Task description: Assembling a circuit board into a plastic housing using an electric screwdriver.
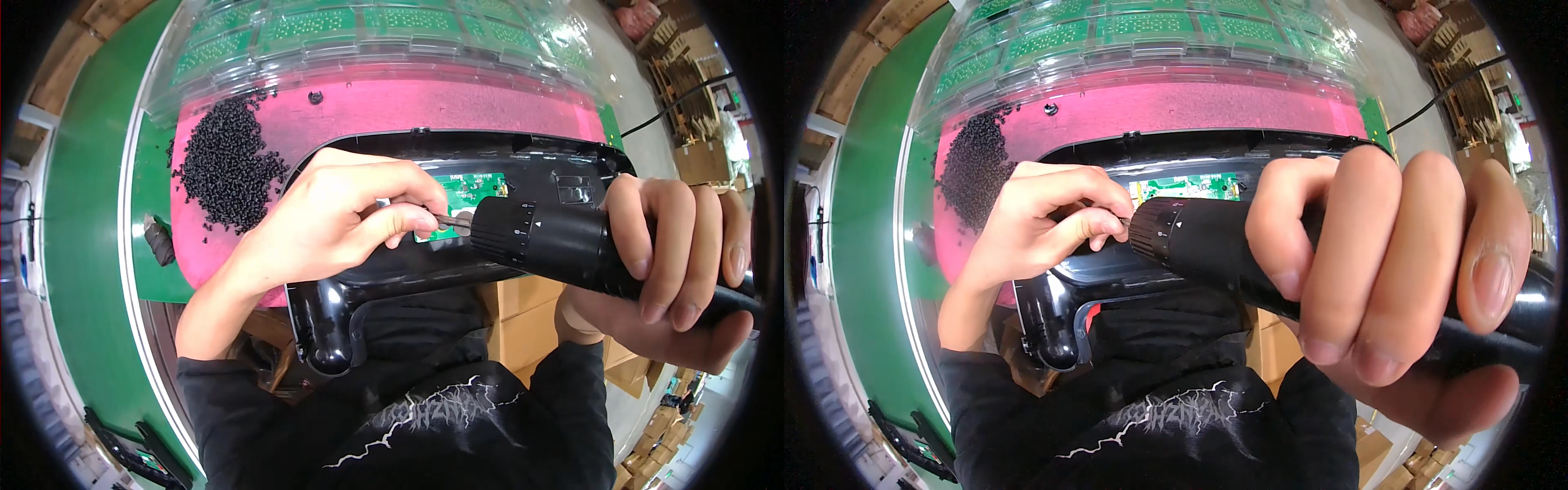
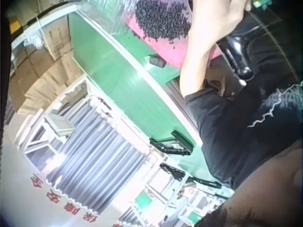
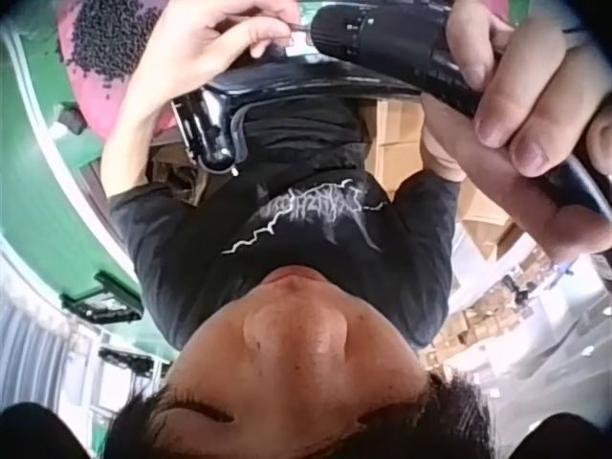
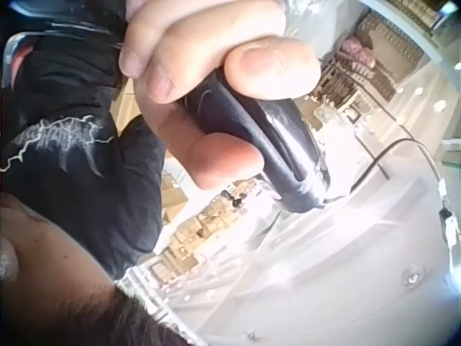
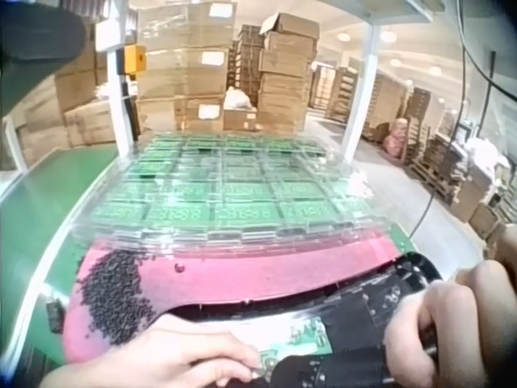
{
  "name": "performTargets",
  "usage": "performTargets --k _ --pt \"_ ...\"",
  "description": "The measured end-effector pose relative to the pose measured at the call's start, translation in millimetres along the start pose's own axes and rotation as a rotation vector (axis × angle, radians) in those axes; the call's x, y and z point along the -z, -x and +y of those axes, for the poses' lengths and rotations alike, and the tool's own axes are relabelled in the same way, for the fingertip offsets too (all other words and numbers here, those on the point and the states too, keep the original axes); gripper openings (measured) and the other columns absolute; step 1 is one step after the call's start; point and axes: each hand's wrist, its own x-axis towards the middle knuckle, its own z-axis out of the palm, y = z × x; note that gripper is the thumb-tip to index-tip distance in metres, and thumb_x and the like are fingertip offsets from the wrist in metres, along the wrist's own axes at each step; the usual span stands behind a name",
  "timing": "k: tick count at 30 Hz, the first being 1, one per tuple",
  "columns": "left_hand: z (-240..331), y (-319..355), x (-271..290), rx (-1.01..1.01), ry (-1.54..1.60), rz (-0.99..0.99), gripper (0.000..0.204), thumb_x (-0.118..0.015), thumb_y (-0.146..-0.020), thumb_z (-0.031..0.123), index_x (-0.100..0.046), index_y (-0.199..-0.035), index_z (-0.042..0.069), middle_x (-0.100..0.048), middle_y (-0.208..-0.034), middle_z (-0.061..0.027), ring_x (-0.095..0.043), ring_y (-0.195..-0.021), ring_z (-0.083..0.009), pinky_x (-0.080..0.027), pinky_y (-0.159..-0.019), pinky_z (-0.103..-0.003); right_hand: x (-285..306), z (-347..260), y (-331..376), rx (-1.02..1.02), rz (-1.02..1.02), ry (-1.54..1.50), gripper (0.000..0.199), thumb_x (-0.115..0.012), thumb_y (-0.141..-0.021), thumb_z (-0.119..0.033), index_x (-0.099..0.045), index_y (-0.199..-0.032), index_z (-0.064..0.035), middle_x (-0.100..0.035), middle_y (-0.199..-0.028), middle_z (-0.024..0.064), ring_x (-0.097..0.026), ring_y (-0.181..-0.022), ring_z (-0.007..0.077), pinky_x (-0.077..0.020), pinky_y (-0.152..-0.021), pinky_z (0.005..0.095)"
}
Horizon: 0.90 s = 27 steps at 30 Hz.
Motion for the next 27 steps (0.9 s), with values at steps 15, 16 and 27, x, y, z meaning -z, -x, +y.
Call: performTargets --k 15,16,27 --pt "-5 1 -1 0.111 -0.286 0.265 0.007 -0.067 -0.087 -0.005 -0.071 -0.092 -0.005 -0.071 -0.084 -0.0093 -0.07 -0.072 -0.0125 -0.055 -0.059 -0.023 27 32 -6 -0.247 -0.033 0.409 0.035 -0.055 -0.091 -0.042 -0.054 -0.105 -0.0102 -0.047 -0.068 -0.0038 -0.042 -0.057 0.0092 -0.035 -0.062 0.0298" --pt "-3 0 -2 0.156 -0.242 0.265 0.005 -0.066 -0.088 -0.004 -0.07 -0.091 -0.005 -0.07 -0.081 -0.0085 -0.068 -0.069 -0.0121 -0.054 -0.058 -0.023 27 34 -6 -0.248 -0.031 0.418 0.035 -0.055 -0.091 -0.042 -0.053 -0.104 -0.0101 -0.047 -0.067 -0.0038 -0.042 -0.056 0.0094 -0.035 -0.061 0.0298" --pt "7 -1 1 0.165 -0.492 0.253 0.021 -0.063 -0.095 0.012 -0.057 -0.082 -0.003 -0.06 -0.073 -0.0187 -0.061 -0.066 -0.0363 -0.046 -0.058 -0.041 27 43 -26 -0.357 -0.262 0.599 0.034 -0.061 -0.092 -0.039 -0.049 -0.1 -0.0078 -0.047 -0.065 -0.0028 -0.043 -0.054 0.0092 -0.0359 -0.057 0.0269"
